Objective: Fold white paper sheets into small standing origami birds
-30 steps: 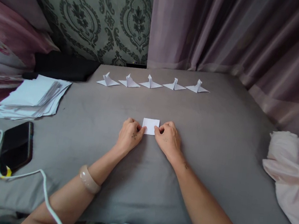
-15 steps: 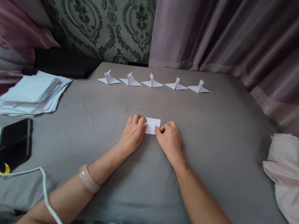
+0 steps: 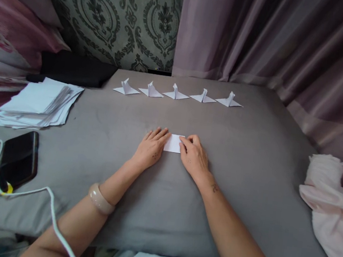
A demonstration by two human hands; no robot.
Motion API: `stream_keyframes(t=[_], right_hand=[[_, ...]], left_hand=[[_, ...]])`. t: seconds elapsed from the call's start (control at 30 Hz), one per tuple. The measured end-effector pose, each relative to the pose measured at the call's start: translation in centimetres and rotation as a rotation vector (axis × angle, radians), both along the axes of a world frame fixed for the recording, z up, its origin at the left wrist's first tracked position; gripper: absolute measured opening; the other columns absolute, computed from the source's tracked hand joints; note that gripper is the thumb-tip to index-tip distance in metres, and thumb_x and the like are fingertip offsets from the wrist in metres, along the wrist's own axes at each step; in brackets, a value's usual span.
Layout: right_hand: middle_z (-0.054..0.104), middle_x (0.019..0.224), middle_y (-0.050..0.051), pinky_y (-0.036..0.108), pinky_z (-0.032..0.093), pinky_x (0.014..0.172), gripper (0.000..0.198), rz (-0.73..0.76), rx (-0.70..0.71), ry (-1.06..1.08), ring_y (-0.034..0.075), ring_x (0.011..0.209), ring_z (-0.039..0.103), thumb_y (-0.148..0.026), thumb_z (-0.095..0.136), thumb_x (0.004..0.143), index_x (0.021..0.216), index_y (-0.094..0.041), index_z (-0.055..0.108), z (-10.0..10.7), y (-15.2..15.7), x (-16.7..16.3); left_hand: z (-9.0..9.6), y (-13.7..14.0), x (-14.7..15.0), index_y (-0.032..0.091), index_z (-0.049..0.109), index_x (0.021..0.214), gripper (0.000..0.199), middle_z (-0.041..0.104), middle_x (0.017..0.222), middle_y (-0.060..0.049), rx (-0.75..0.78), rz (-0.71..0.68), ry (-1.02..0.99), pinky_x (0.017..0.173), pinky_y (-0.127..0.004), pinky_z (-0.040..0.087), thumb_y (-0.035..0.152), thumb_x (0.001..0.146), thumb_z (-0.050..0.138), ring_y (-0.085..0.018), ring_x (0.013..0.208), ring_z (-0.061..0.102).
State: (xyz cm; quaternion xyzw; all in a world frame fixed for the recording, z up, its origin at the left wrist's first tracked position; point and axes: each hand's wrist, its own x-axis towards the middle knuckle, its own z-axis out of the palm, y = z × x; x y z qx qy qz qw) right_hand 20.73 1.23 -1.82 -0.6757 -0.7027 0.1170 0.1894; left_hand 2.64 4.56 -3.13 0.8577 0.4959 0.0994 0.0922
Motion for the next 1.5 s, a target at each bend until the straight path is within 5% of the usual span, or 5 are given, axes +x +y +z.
stream_keyframes(t=[0.2,0.6,0.9,1.23,1.5], right_hand=[[0.056,0.115,0.009,0.031,0.046,0.074,0.034,-0.024,0.005,0.012,0.019,0.089,0.061,-0.028,0.044,0.094,0.121,-0.025,0.064,-0.1,0.2,-0.1],[0.059,0.122,0.01,0.039,0.044,0.093,0.042,0.096,0.136,0.03,0.024,0.108,0.053,-0.006,0.04,0.085,0.114,-0.021,0.066,-0.5,0.5,0.3],[0.065,0.113,0.004,0.034,0.044,0.098,0.047,0.227,0.193,0.454,0.017,0.107,0.059,0.0,0.041,0.067,0.1,-0.022,0.065,-0.8,0.7,1.3],[0.065,0.114,0.008,0.036,0.044,0.097,0.028,0.164,0.147,0.196,0.021,0.106,0.056,-0.015,0.046,0.086,0.102,-0.019,0.068,-0.4,0.3,0.6],[0.063,0.119,0.008,0.035,0.042,0.1,0.049,0.186,0.096,0.183,0.02,0.112,0.053,0.003,0.038,0.074,0.109,-0.017,0.067,-0.3,0.2,1.1]], left_hand=[[0.8,-0.5,-1.2,0.016,0.066,0.108,0.026,0.059,0.128,-0.014,0.285,-0.051,-0.229,0.099,-0.047,0.046,0.026,0.096,0.045,-0.029,0.118,0.054],[1.0,-0.8,-0.6,0.014,0.063,0.1,0.027,0.066,0.102,-0.012,0.236,-0.349,-0.11,0.083,-0.037,0.052,0.022,0.099,0.038,-0.022,0.095,0.06],[2.1,-0.9,-1.1,0.017,0.06,0.097,0.019,0.067,0.086,-0.006,0.218,-0.071,-0.511,0.076,-0.028,0.051,0.024,0.098,0.042,-0.016,0.082,0.062],[0.8,-0.4,-1.6,0.016,0.064,0.112,0.029,0.064,0.12,-0.013,0.108,-0.379,-0.261,0.096,-0.042,0.048,0.035,0.094,0.052,-0.026,0.111,0.057],[1.8,-0.4,-1.7,0.014,0.065,0.108,0.029,0.068,0.114,-0.013,0.186,-0.427,-0.1,0.09,-0.04,0.049,0.028,0.099,0.041,-0.025,0.107,0.06]])
